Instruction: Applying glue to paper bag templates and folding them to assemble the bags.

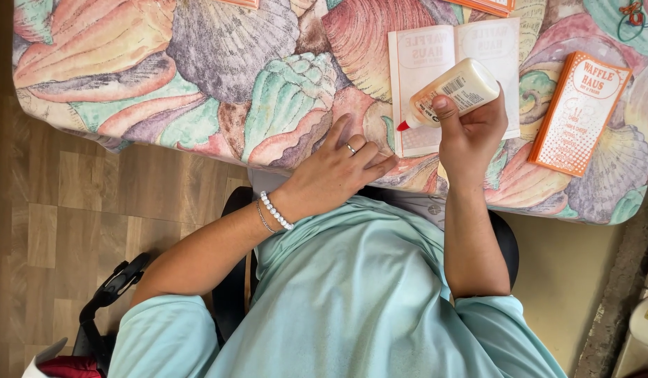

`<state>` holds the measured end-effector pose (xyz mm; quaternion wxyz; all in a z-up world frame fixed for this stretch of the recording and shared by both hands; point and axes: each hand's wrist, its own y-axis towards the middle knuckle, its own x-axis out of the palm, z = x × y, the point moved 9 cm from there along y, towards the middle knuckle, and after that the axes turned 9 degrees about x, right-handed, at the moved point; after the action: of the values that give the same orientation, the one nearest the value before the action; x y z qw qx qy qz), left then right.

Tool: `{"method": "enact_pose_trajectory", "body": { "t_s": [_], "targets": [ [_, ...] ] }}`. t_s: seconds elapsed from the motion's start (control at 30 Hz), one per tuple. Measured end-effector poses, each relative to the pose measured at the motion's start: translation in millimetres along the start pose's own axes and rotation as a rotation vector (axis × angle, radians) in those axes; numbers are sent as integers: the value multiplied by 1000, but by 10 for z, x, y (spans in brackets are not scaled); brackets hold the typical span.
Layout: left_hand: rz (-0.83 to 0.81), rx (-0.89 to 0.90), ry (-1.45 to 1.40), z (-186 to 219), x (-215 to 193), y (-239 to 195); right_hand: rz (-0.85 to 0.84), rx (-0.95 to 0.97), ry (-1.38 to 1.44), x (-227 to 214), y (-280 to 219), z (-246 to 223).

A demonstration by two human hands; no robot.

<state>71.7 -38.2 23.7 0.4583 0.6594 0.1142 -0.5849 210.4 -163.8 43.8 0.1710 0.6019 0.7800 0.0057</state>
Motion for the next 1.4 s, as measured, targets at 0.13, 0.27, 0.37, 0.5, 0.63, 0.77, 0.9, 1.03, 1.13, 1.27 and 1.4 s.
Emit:
{"method": "enact_pose_trajectory", "body": {
  "t_s": [0.13, 0.27, 0.37, 0.5, 0.63, 0.77, 0.9, 1.03, 1.13, 1.27, 1.4],
  "targets": [
    [32, 0, 13, -5, -16, -2, -16, -23, -23, 42, 101, -4],
    [-62, -3, 75, -18, -39, 20, 3, 6, -1, 95, 185, -57],
    [-166, -9, 100, -13, -3, 14, 8, 42, 41, 121, 246, -37],
    [-139, -7, 82, -34, -38, 30, 4, 4, 29, 169, 386, -59],
    [-131, -1, 72, -33, -50, 30, -12, 7, 45, 202, 498, -32],
    [-168, -3, 72, -33, -7, 9, -14, -30, 45, 248, 605, -22],
    [-179, 1, 94, -36, 0, 15, -35, -64, 61, 314, 732, -36],
    [-174, 4, 58, -39, -5, 11, -51, -152, 20, 410, 859, -116],
    [-165, 5, 71, -38, -7, 18, -100, -206, 63, 494, 952, -194],
    [-139, 2, 30, -42, -25, 15, -63, -295, -53, 561, 1053, -316],
    [-138, 5, 62, -28, -10, 12, 3, -265, -176, 491, 1194, -90]
  ]
}}
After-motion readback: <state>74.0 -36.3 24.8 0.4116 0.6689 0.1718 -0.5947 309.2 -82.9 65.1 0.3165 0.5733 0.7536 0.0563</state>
